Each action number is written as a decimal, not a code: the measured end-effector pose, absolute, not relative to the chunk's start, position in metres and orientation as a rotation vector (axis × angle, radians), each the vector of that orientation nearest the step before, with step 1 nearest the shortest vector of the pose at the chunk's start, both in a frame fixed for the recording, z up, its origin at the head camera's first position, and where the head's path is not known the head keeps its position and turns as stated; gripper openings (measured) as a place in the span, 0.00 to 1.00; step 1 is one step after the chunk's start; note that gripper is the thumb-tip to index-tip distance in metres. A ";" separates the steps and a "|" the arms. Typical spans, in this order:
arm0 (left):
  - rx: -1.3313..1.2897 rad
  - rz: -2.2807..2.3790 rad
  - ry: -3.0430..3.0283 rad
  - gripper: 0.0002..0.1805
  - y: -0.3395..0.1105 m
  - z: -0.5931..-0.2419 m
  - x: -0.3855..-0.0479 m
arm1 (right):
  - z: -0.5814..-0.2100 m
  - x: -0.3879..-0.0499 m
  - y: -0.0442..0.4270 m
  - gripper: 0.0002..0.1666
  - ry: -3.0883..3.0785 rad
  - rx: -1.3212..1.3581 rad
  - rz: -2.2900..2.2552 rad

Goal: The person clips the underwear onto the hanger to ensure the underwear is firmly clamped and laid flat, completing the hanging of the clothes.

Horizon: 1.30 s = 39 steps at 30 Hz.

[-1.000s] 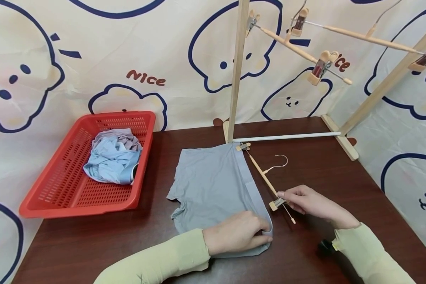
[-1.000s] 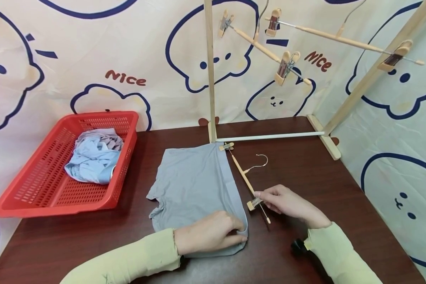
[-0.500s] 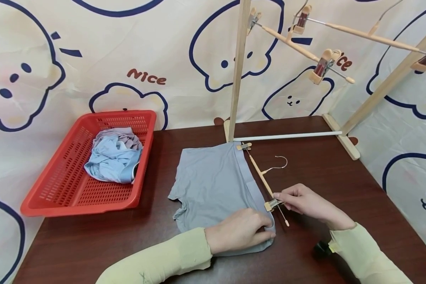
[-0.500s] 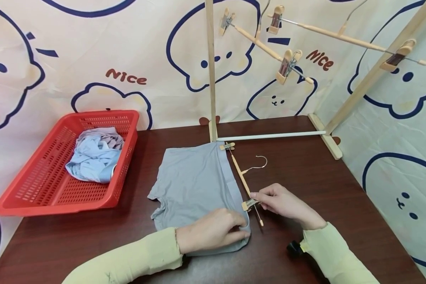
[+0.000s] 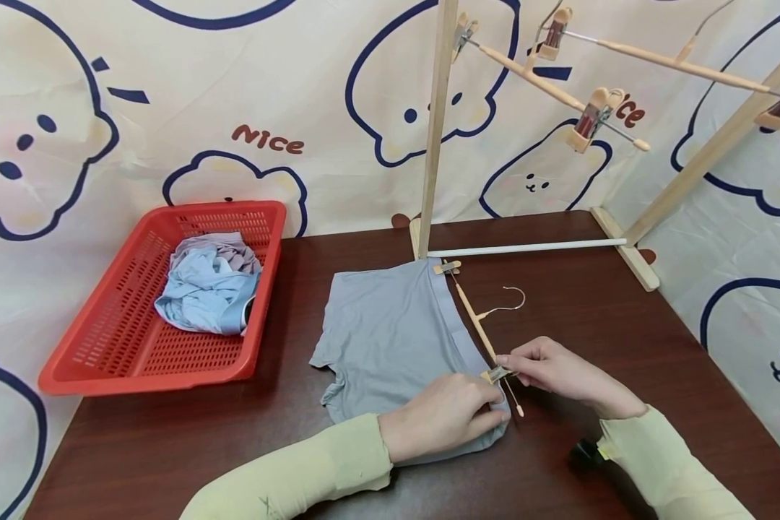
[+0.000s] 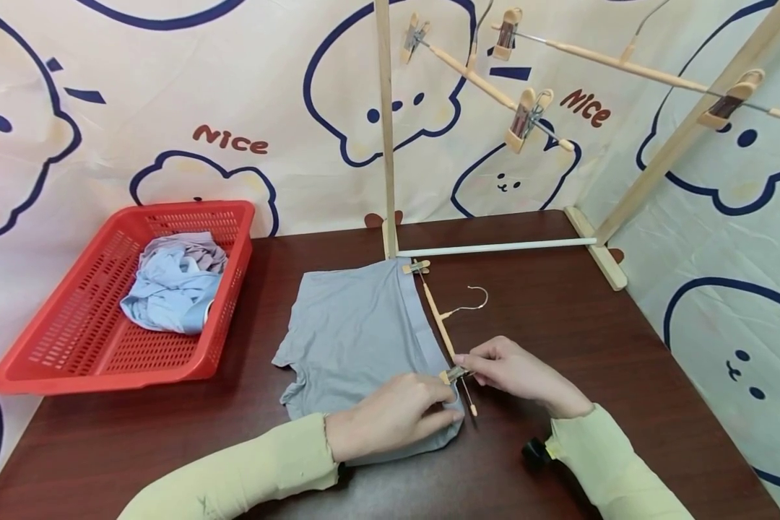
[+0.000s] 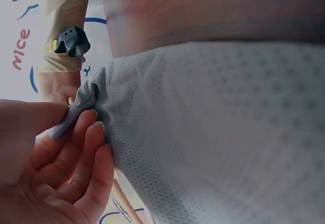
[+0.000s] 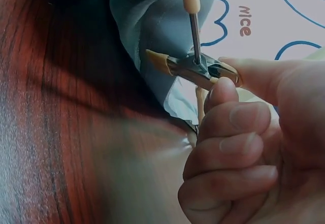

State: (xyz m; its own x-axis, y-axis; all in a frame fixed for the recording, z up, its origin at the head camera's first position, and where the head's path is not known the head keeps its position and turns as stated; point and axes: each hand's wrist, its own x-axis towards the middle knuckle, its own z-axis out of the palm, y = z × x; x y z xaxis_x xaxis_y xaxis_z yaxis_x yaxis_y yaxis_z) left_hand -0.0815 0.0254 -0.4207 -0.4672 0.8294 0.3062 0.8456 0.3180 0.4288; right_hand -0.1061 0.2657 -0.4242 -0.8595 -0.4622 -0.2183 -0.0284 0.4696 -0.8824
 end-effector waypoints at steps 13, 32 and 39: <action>-1.616 -0.819 -2.528 0.11 0.027 -0.422 -0.082 | -0.429 -0.107 0.263 0.22 2.205 -0.302 -1.388; -1.717 -0.816 -2.442 0.07 0.029 -0.417 -0.077 | -0.445 -0.134 0.254 0.28 2.075 -0.275 -1.629; -1.713 -0.909 -2.447 0.07 0.027 -0.417 -0.078 | -0.449 -0.135 0.253 0.23 2.125 -0.291 -1.621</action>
